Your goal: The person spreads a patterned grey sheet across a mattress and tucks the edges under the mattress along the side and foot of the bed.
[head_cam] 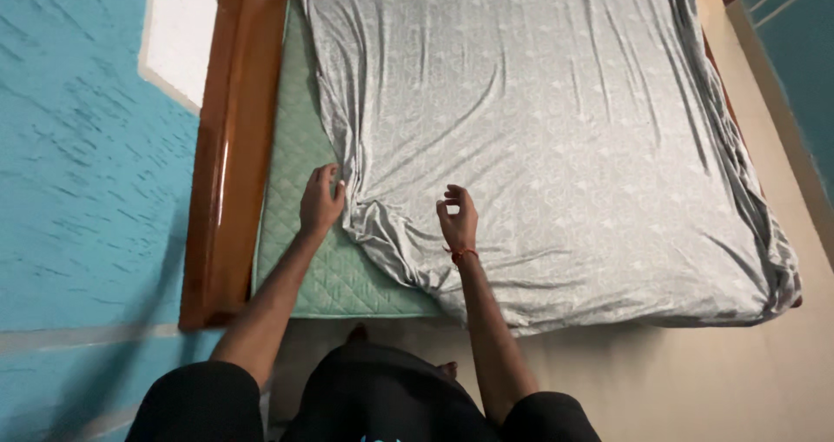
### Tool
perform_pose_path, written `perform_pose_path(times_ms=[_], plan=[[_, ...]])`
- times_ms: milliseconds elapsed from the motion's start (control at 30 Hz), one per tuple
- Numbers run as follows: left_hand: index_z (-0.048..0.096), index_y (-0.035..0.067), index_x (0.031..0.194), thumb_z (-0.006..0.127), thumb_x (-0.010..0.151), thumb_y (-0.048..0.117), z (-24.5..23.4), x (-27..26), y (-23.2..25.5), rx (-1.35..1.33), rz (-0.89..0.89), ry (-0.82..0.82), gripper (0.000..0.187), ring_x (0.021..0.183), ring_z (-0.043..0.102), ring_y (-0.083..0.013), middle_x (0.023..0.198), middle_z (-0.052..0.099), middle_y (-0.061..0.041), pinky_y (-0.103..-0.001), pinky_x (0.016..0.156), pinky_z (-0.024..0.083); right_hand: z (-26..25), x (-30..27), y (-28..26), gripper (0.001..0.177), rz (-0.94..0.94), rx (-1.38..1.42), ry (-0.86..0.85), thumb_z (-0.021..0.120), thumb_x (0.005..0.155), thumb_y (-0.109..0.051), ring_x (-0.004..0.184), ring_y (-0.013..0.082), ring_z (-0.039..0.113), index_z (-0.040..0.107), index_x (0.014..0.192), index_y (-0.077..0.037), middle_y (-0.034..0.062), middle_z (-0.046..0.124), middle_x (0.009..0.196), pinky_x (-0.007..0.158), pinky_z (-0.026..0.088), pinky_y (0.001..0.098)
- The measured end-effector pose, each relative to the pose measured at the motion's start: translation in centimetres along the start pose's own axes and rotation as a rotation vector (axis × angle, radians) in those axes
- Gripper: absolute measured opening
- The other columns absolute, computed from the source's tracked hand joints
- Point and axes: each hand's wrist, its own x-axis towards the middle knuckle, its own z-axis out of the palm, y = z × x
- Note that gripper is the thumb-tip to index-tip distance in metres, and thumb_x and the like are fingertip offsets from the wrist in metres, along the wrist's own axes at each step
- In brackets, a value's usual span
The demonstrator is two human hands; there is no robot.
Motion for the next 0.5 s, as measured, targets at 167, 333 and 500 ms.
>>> perform_pose_path(times_ms=[167, 333, 500], plan=[[0.057, 0.006, 0.13, 0.068, 0.093, 0.01, -2.2, 0.5, -1.6, -0.003, -0.05, -0.016, 0.039, 0.103, 0.067, -0.0314, 0.12, 0.064, -0.014, -0.043, 0.085, 0.055, 3.4, 0.3, -1.4, 0.038, 0.006, 0.085, -0.008, 0.071, 0.089, -0.005, 0.093, 0.0176, 0.07, 0.062, 0.126, -0.003, 0.011, 0.069, 0.112, 0.067, 0.062, 0.0309], [0.057, 0.005, 0.131, 0.068, 0.094, 0.009, -3.8, 0.6, -3.0, 0.031, -0.049, -0.005, 0.039, 0.104, 0.066, -0.0318, 0.119, 0.064, -0.014, -0.043, 0.085, 0.054, 5.5, 0.5, -1.9, 0.036, -0.018, 0.021, -0.035, 0.072, 0.09, -0.006, 0.093, 0.0174, 0.071, 0.062, 0.124, -0.003, 0.0111, 0.071, 0.11, 0.067, 0.062, 0.0305], [0.057, 0.004, 0.129, 0.068, 0.091, 0.007, -4.7, 0.6, -3.9, -0.005, -0.058, 0.026, 0.039, 0.102, 0.066, -0.0316, 0.118, 0.064, -0.015, -0.043, 0.086, 0.054, 6.6, 0.7, -1.6, 0.038, -0.032, 0.028, -0.081, 0.071, 0.089, -0.005, 0.093, 0.0172, 0.071, 0.062, 0.126, -0.003, 0.0113, 0.071, 0.111, 0.067, 0.063, 0.0303]])
